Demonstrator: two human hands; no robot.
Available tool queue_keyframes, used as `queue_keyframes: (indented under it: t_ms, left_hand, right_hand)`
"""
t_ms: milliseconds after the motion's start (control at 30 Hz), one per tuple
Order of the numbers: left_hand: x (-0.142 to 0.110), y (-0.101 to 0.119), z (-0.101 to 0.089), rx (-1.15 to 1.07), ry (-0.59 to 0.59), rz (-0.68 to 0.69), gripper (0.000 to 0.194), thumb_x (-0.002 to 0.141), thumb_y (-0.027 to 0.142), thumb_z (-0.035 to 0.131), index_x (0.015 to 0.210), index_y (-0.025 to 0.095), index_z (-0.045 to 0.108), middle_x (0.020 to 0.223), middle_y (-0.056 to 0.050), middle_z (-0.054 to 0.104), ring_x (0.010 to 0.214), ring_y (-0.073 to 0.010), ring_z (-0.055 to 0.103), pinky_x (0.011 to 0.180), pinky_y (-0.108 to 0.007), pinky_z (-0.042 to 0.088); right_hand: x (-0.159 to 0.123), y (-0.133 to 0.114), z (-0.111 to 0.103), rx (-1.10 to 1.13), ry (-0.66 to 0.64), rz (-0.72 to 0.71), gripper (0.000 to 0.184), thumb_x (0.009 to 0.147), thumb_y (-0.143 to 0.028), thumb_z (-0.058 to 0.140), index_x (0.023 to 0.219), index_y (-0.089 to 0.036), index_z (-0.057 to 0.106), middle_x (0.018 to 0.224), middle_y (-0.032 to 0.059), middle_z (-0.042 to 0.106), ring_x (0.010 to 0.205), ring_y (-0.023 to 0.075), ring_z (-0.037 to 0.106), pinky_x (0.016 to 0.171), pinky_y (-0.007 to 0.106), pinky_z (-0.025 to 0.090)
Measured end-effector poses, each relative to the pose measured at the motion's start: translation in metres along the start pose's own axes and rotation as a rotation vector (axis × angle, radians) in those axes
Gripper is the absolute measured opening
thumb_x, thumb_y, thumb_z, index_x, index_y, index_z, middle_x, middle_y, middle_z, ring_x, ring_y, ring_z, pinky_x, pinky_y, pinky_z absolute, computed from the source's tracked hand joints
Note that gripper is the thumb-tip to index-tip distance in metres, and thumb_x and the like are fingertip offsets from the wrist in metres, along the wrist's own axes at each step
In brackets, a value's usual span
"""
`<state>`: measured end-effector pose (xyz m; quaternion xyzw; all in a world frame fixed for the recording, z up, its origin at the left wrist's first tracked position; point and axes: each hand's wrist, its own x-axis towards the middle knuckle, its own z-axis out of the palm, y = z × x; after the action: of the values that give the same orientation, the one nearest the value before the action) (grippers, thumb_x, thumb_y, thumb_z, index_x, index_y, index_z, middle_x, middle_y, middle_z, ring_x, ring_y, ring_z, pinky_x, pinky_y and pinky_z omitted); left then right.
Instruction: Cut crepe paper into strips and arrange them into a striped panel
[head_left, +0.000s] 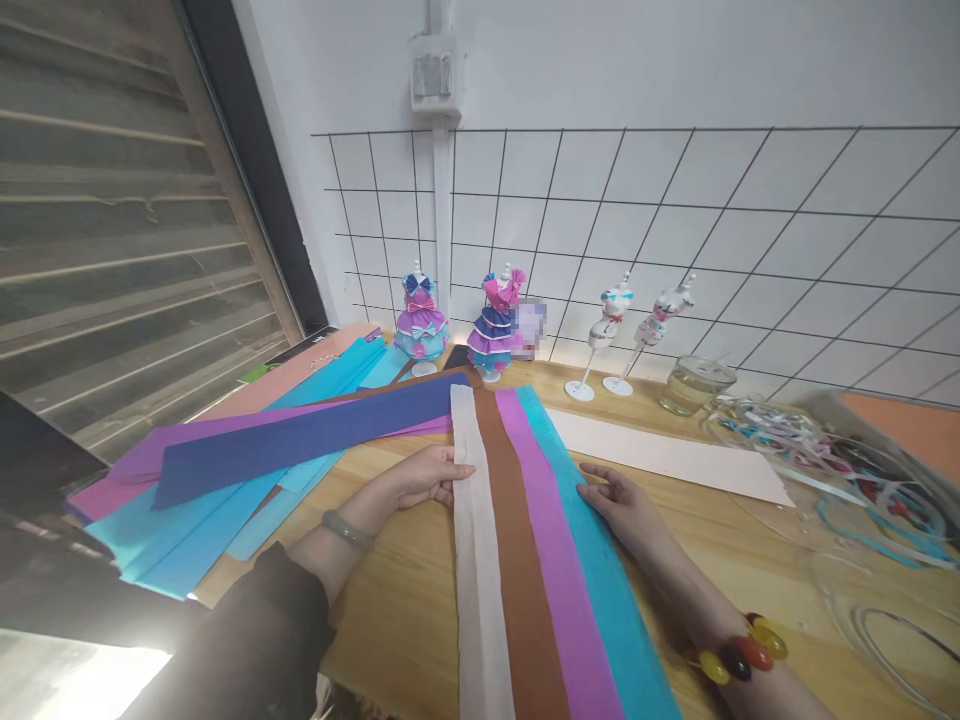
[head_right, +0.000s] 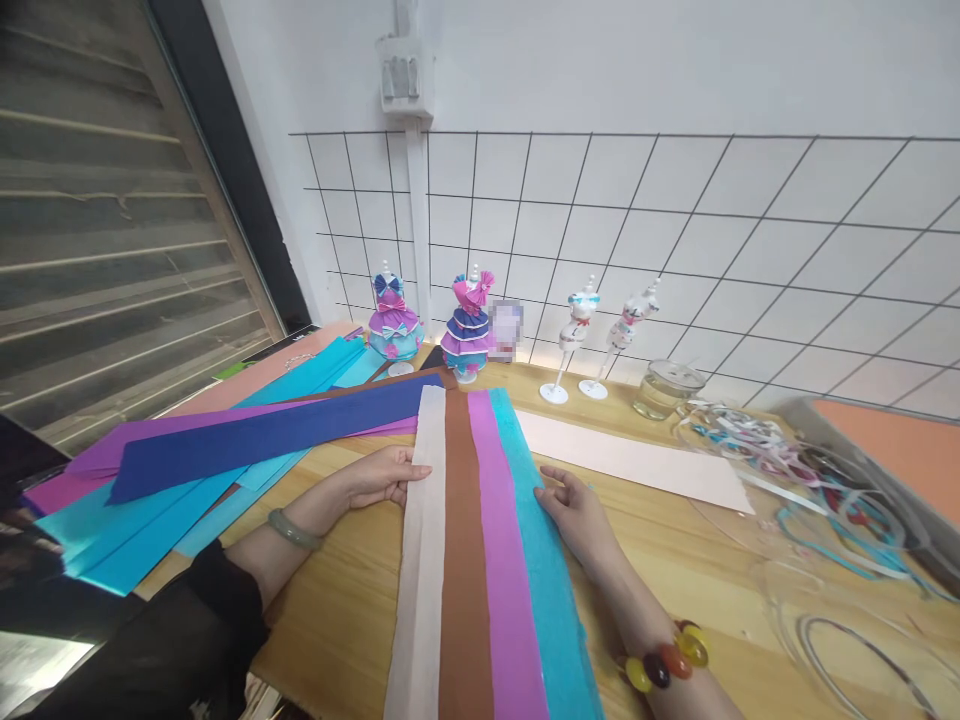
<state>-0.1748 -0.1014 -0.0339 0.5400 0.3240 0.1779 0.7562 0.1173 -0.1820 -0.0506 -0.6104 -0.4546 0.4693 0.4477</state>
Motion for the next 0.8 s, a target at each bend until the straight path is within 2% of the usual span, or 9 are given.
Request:
queue_keyframes:
  t_ms: [233, 500, 800]
  left_hand:
    - [0.002, -0.002, -0.003, -0.045, 0.045, 0.033, 0.041, 0.067, 0.035, 0.07, 0.102, 0.015, 0.061, 0.103, -0.012, 0.063, 0.084, -0.0192, 0.063, 0.069, -0.029, 0.051]
    - [-0.006, 0.007, 0.0, -0.111, 0.062, 0.123, 0.041, 0.067, 0.032, 0.07, 0.103, 0.015, 0.059, 0.101, -0.012, 0.063, 0.087, -0.0196, 0.062, 0.073, -0.029, 0.05]
    - [-0.009, 0.007, 0.004, 0.007, -0.115, -0.007, 0.043, 0.065, 0.028, 0.072, 0.102, 0.011, 0.061, 0.098, -0.014, 0.064, 0.08, -0.0199, 0.063, 0.066, -0.028, 0.051]
  right_hand:
    - [0.002, 0.003, -0.002, 0.035, -0.05, 0.028, 0.062, 0.07, -0.045, 0.065, 0.12, -0.016, 0.043, 0.074, 0.0019, 0.068, 0.064, 0.0175, 0.063, 0.059, 0.03, 0.048]
    - [-0.008, -0.013, 0.0, 0.116, -0.177, 0.052, 0.064, 0.067, -0.042, 0.07, 0.12, -0.019, 0.043, 0.08, 0.0044, 0.07, 0.068, 0.0201, 0.065, 0.061, 0.032, 0.05]
    - [-0.012, -0.02, 0.003, 0.159, -0.119, 0.04, 0.057, 0.068, -0.04, 0.069, 0.117, -0.02, 0.046, 0.076, 0.0027, 0.069, 0.067, 0.02, 0.066, 0.061, 0.033, 0.052]
